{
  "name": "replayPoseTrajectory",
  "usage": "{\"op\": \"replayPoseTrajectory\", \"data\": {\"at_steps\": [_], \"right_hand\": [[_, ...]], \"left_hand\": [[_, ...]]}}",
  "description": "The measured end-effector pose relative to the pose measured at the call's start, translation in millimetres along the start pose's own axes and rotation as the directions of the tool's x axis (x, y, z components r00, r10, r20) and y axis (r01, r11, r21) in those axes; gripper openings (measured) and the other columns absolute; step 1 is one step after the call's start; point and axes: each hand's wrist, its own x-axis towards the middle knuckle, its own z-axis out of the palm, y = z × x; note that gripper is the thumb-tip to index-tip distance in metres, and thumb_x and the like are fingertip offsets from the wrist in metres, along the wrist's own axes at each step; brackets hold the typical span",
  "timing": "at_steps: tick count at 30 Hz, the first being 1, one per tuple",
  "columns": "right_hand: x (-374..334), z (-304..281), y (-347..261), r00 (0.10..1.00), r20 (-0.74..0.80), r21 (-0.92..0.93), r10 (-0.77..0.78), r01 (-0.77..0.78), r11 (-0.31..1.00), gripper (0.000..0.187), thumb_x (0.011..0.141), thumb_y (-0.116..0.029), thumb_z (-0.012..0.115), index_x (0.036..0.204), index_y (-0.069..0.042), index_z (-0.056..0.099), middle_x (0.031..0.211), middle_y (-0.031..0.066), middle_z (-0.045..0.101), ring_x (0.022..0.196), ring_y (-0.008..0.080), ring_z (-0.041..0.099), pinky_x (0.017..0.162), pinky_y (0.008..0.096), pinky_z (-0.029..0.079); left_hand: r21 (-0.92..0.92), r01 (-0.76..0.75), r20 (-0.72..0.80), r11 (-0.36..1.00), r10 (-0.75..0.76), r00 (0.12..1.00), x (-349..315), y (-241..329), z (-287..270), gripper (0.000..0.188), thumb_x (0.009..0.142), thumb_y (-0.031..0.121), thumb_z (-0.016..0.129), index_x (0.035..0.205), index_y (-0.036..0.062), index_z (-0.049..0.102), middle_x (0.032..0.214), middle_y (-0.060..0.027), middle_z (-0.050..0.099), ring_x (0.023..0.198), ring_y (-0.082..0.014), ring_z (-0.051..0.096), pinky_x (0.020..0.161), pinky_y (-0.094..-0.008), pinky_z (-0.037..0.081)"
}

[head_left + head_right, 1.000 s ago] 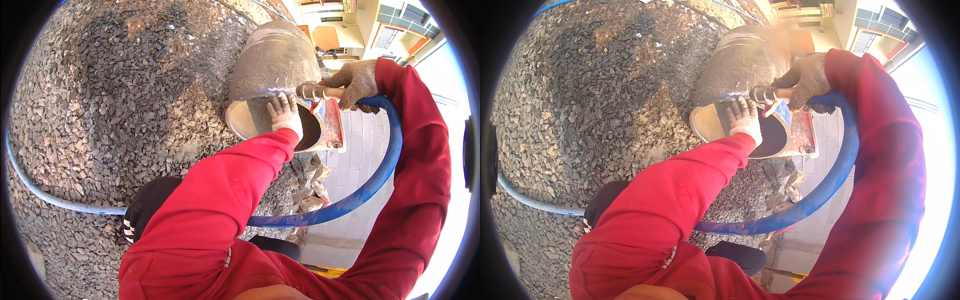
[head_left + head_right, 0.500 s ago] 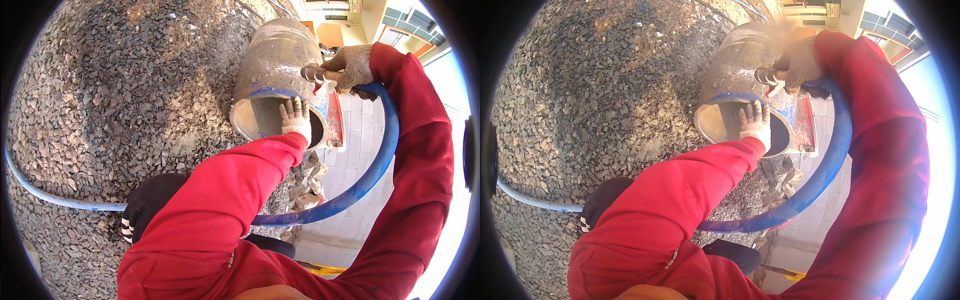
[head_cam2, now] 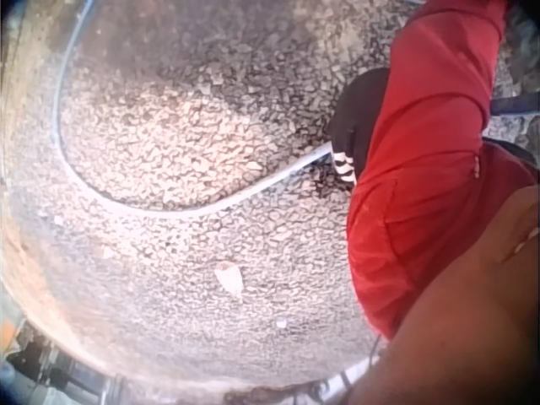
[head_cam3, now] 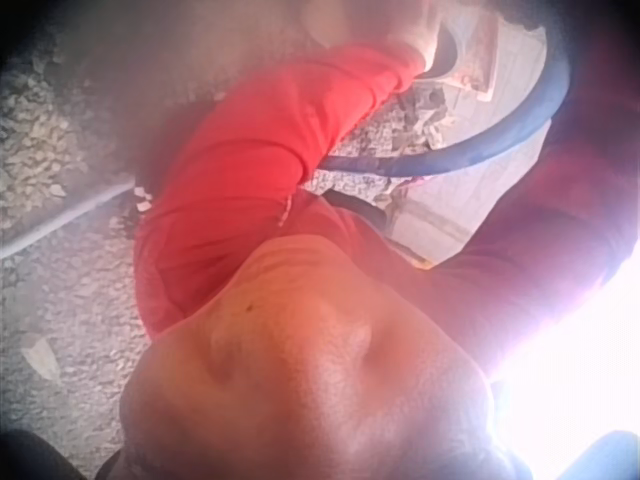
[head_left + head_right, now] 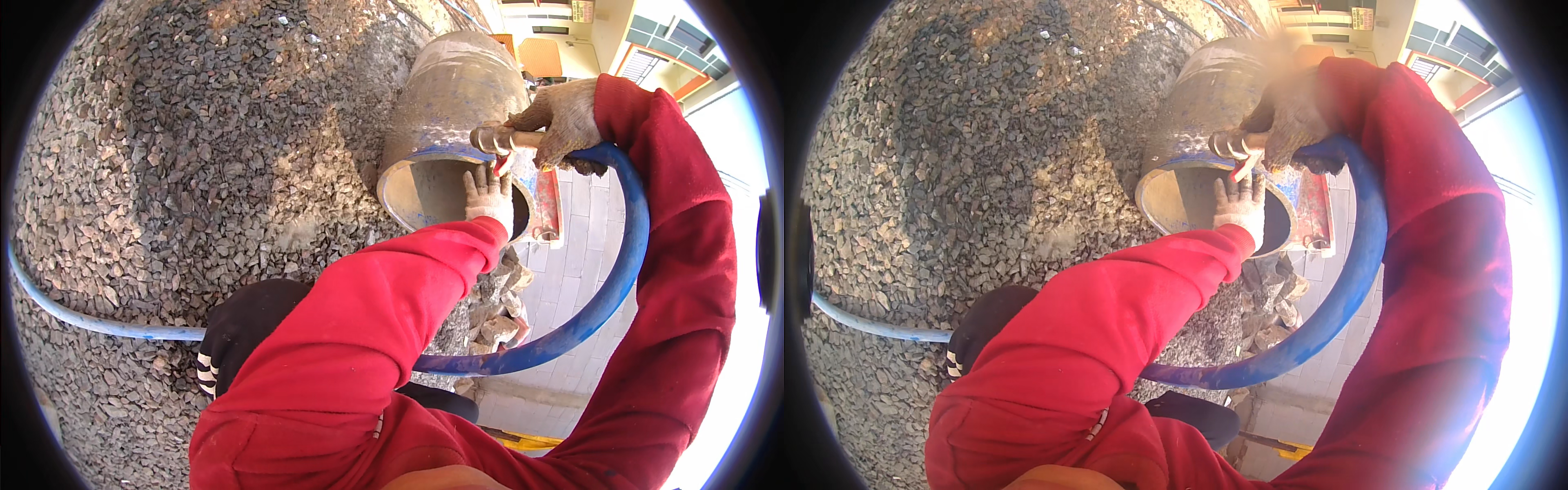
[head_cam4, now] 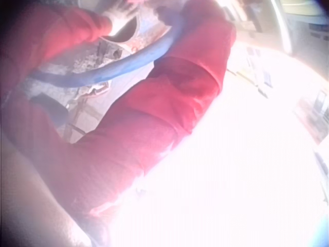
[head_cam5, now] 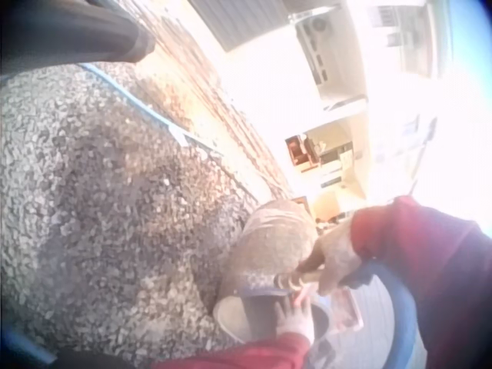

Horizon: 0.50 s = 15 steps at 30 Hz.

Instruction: The person rinses a large blue bucket with a garden hose, repeatedly filling it with water and tilting it to drain. The person rotates the bucket to rinse different interior surfaces and the exterior rim.

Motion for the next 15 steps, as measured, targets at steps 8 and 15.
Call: {"op": "replayPoseTrajectory", "data": {"at_steps": [8, 15], "right_hand": [[19, 0, 19, 0.994, -0.097, 0.071, 0.044, -0.037, 0.997, 0.065, 0.083, -0.003, 0.059, 0.145, -0.016, 0.047, 0.066, 0.0089, 0.060, 0.048, 0.0173, 0.061, 0.041, 0.0320, 0.052], [14, 11, -3, 0.999, 0.006, -0.033, -0.048, 0.048, 0.998, 0.058, 0.083, -0.015, 0.063, 0.141, -0.014, 0.052, 0.068, 0.0095, 0.063, 0.051, 0.0180, 0.061, 0.046, 0.0323, 0.052]], "left_hand": [[-0.022, -0.010, -0.005, 1.000, 0.010, 1.000, 1, 2, 2, 0.069, 0.095, 0.025, 0.043, 0.157, 0.0104, 0.016, 0.163, -0.0162, 0.013, 0.149, -0.0370, 0.014, 0.118, -0.0590, 0.004], [-0.060, -0.016, 0.045, 0.998, 0.019, 0.999, 2, 0, -2, 0.070, 0.094, 0.025, 0.044, 0.156, 0.0095, 0.016, 0.163, -0.0166, 0.012, 0.150, -0.0359, 0.013, 0.119, -0.0591, 0.004]]}}
